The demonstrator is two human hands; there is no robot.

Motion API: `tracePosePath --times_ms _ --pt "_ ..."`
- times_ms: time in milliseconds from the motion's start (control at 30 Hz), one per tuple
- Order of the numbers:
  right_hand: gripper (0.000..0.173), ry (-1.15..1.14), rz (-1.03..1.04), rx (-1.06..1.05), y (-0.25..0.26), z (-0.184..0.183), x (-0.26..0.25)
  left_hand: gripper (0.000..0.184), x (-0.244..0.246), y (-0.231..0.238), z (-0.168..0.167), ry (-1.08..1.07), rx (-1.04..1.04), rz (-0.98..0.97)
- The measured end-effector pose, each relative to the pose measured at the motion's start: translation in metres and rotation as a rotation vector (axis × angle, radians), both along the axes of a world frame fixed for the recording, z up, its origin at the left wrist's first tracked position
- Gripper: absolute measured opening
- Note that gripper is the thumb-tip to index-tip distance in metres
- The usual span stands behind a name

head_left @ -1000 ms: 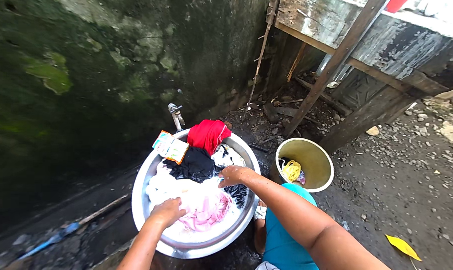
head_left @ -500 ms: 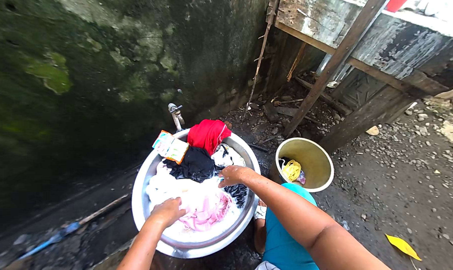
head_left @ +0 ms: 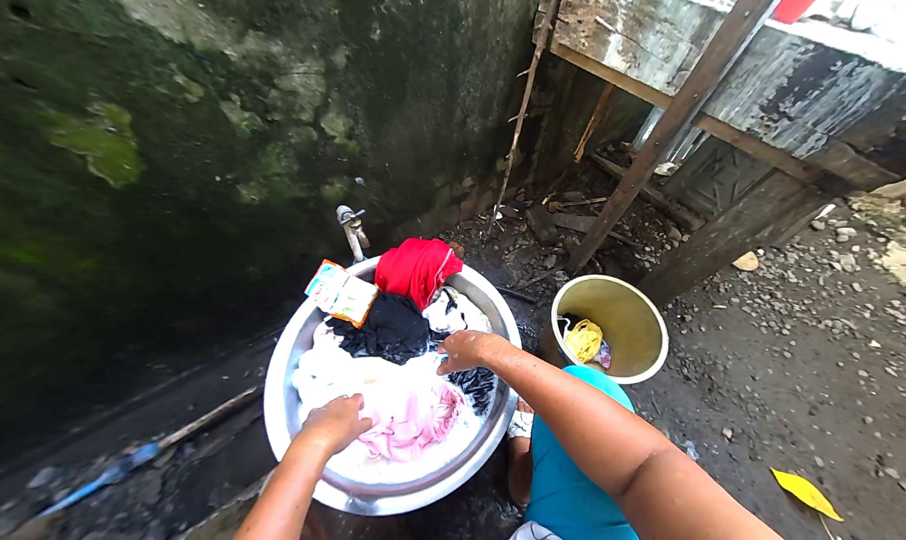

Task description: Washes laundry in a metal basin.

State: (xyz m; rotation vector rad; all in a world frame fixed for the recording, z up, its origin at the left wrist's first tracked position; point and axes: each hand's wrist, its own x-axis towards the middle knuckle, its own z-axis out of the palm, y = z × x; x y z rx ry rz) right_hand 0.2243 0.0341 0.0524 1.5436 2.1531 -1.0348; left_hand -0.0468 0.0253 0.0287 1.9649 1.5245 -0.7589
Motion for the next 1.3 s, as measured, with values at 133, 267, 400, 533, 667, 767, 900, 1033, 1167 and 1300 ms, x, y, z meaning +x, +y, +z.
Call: tracePosePath --times_ms 133,267,400,533,667,767,900,1033,1167,1300 --pt "0.051 -0.005 -0.005 0.000 -0.0007 0.0012 -0.0003 0.057 0.0003 -0.0003 0.0001 0.003 0.003 -0.001" --pt "0.051 -0.006 -0.005 -0.001 0.0000 0.0000 0.0004 0.056 0.0004 -0.0004 0.0010 0.004 0.008 -0.005" --pt "0.050 0.002 -0.010 -0.001 -0.0004 0.0002 0.0005 0.057 0.0014 -0.0004 0.0021 0.012 0.001 0.000" --pt "0.051 -0.003 -0.004 -0.001 -0.0003 0.0002 0.0009 0.057 0.0017 -0.0007 0.0024 0.014 -0.001 0.000" --pt "0.051 0.000 -0.009 -0.001 -0.0013 0.0019 0.0003 0.057 0.0006 -0.0012 0.0013 -0.006 0.012 0.008" --pt "0.050 0.003 -0.008 -0.004 -0.0014 0.0025 0.0005 0.057 -0.0003 -0.0003 -0.0008 -0.009 0.010 0.009" --pt "0.051 0.004 -0.007 -0.004 -0.0014 0.0025 0.0004 0.057 -0.0004 -0.0004 -0.0010 -0.007 0.009 0.005" --pt "0.051 0.002 -0.008 -0.006 -0.0014 0.0023 0.0005 0.057 -0.0005 -0.0001 -0.0006 -0.006 0.008 0.004" --pt "0.051 0.005 -0.009 -0.004 -0.0012 0.0007 0.0011 0.057 0.0005 -0.0007 0.0007 0.003 0.007 0.004" --pt "0.052 -0.003 -0.011 -0.010 -0.0014 0.0023 0.0005 0.057 0.0013 -0.0010 0.0012 0.006 0.003 0.008"
